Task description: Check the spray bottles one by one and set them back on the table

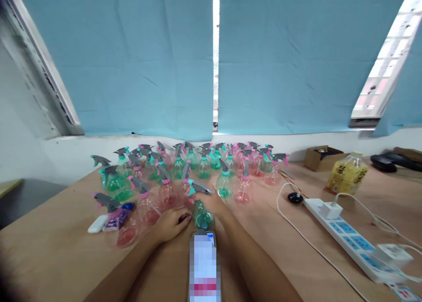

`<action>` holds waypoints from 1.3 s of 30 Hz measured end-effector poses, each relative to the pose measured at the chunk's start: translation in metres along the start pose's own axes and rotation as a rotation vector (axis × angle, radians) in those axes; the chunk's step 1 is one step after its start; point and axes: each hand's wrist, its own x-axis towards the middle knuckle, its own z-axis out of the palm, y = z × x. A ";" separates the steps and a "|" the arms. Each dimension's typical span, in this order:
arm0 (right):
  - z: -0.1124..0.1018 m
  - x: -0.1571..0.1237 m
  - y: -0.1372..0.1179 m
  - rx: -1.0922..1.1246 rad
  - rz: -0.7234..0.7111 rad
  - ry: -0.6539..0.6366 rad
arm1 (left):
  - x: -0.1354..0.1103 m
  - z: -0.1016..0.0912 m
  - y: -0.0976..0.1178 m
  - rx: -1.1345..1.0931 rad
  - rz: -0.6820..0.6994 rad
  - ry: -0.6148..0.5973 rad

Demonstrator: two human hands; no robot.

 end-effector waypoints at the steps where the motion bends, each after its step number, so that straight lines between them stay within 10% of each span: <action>1: -0.001 0.000 0.003 -0.039 -0.015 0.041 | 0.000 0.000 0.000 -0.009 0.003 -0.001; 10: -0.006 -0.008 0.019 -0.582 -0.107 0.628 | 0.001 -0.002 0.001 -0.068 0.003 -0.019; 18: -0.021 -0.015 0.044 -0.958 -0.372 0.497 | 0.001 -0.003 0.002 -0.068 0.002 -0.027; 39: -0.023 -0.012 0.077 -0.940 -0.242 0.366 | 0.001 -0.005 0.005 -0.077 0.012 -0.029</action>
